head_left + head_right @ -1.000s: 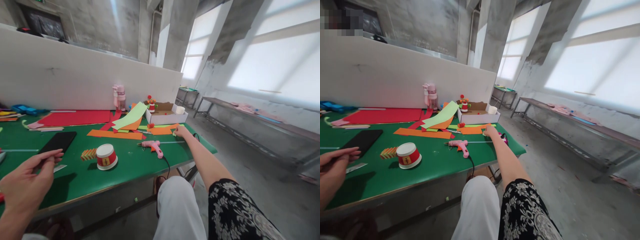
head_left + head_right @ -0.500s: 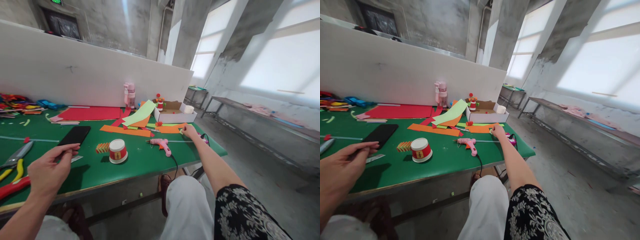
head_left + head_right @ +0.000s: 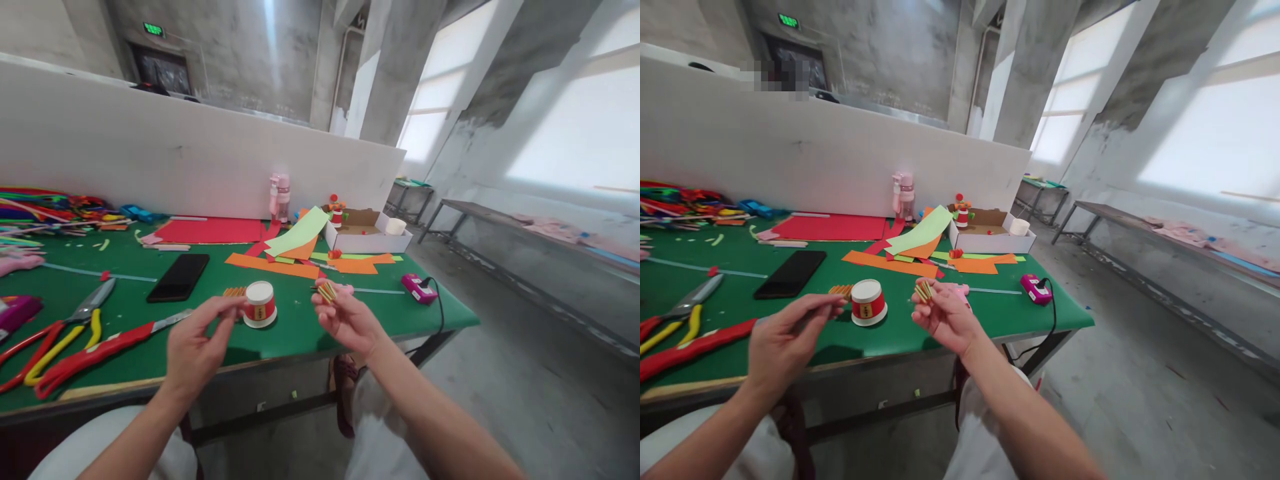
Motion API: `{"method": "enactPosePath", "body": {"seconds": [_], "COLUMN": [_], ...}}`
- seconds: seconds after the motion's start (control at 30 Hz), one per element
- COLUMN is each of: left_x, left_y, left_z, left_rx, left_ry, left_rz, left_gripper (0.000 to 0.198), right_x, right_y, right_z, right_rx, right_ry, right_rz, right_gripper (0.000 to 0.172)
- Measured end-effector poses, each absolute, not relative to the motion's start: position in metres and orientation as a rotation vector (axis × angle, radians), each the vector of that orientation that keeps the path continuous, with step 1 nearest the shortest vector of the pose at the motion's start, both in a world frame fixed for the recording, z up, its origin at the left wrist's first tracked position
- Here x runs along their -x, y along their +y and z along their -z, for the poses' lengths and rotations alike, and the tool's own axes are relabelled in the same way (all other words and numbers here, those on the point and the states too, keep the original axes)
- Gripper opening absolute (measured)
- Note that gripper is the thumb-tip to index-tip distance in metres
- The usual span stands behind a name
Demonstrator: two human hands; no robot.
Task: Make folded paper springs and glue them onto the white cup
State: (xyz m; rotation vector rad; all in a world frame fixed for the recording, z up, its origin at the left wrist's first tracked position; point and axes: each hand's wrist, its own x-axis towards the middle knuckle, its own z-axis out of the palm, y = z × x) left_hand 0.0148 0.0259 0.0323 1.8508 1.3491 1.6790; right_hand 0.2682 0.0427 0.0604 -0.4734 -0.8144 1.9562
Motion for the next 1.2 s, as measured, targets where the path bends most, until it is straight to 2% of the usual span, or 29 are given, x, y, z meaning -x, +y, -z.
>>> {"method": "enactPosePath", "body": {"seconds": [0.07, 0.2, 0.37, 0.53, 0.67, 0.87, 1.03, 1.2], "left_x": [-0.026, -0.042, -0.048, -0.047, -0.043, -0.038, -0.044, -0.048], "left_y": [0.022, 0.018, 0.018, 0.018, 0.015, 0.012, 0.012, 0.011], "left_z": [-0.035, -0.037, -0.033, -0.031, -0.028, -0.028, -0.033, -0.030], "left_rx": [-1.817, -1.813, -1.802, -1.833, -1.798, -1.580, -1.451, -1.281], "left_ry": [1.206, 1.059, 1.112, 1.137, 1.199, 1.154, 1.063, 1.008], "left_rz": [-1.602, -1.433, -1.470, -1.514, -1.488, -1.127, -0.948, -0.929], "left_gripper": [0.022, 0.045, 0.037, 0.026, 0.026, 0.033, 0.028, 0.044], "right_x": [-0.248, -0.219, -0.204, -0.196, -0.203, -0.222, -0.223, -0.231], "right_y": [0.034, 0.024, 0.025, 0.028, 0.030, 0.022, 0.019, 0.022], "right_z": [-0.053, -0.036, -0.027, -0.019, -0.015, -0.019, -0.015, -0.014], "right_rx": [0.426, 0.421, 0.495, 0.550, 0.649, 0.726, 0.791, 0.865], "right_ry": [-0.729, -0.635, -0.620, -0.695, -0.934, -1.378, -1.545, -1.554], "right_rz": [-2.027, -2.103, -2.113, -2.107, -1.896, -1.511, -1.260, -1.196], "right_gripper": [0.038, 0.032, 0.023, 0.033, 0.036, 0.056, 0.040, 0.027]}}
